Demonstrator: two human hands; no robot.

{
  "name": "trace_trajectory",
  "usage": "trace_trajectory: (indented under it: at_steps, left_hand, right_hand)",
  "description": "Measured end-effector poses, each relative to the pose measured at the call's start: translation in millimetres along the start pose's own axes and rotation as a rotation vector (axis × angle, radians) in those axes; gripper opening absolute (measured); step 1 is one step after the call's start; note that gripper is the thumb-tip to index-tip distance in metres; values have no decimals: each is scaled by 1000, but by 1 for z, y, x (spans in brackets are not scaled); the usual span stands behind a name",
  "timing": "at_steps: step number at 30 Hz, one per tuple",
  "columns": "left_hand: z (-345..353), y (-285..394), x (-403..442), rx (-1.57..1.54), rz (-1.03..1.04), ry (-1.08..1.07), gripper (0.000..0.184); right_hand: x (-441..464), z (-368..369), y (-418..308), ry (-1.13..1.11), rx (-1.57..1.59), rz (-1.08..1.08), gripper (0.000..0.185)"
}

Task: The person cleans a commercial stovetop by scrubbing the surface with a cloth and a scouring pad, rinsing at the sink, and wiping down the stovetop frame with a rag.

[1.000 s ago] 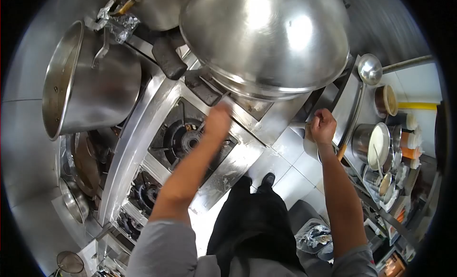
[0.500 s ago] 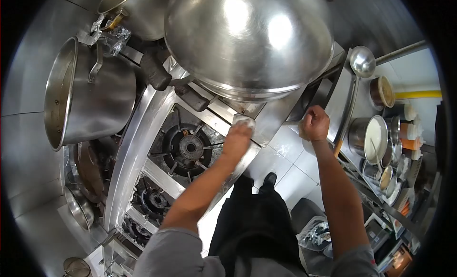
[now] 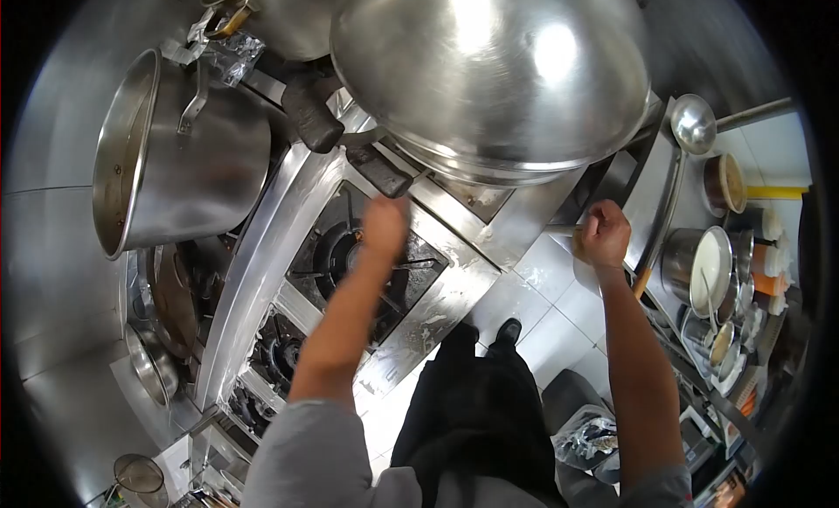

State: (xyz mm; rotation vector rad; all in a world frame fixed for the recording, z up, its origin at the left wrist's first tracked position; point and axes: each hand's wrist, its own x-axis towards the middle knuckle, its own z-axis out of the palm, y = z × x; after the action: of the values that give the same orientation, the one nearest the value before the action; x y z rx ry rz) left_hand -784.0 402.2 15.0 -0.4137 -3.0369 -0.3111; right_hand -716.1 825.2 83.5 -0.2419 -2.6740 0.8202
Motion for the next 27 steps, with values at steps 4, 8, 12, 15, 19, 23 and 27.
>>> trace_trajectory:
  at_steps: [4, 8, 12, 15, 19, 23, 27]
  left_hand:
    - [-22, -35, 37, 13, -313, -17, 21]
    - [19, 50, -23, 309, -162, -20, 41]
    - [5, -9, 24, 121, -367, -81, 28]
    - [0, -35, 59, 43, -505, -109, 25]
    - [17, 31, 24, 101, -538, 391, 23]
    - [10, -15, 35, 74, -444, 59, 24]
    - [2, -45, 70, -48, -519, 33, 23]
  right_hand:
    - [-1, -1, -1, -11, 3, -3, 9]
    - [0, 1, -1, 9, 19, -1, 9]
    - [-1, -2, -6, 0, -22, -29, 9]
    - [-2, -3, -6, -8, -27, -38, 7]
    - [2, 3, -6, 21, -22, -38, 7]
    - [1, 1, -3, 3, -25, -50, 6]
    - [-2, 1, -1, -5, -65, -4, 6]
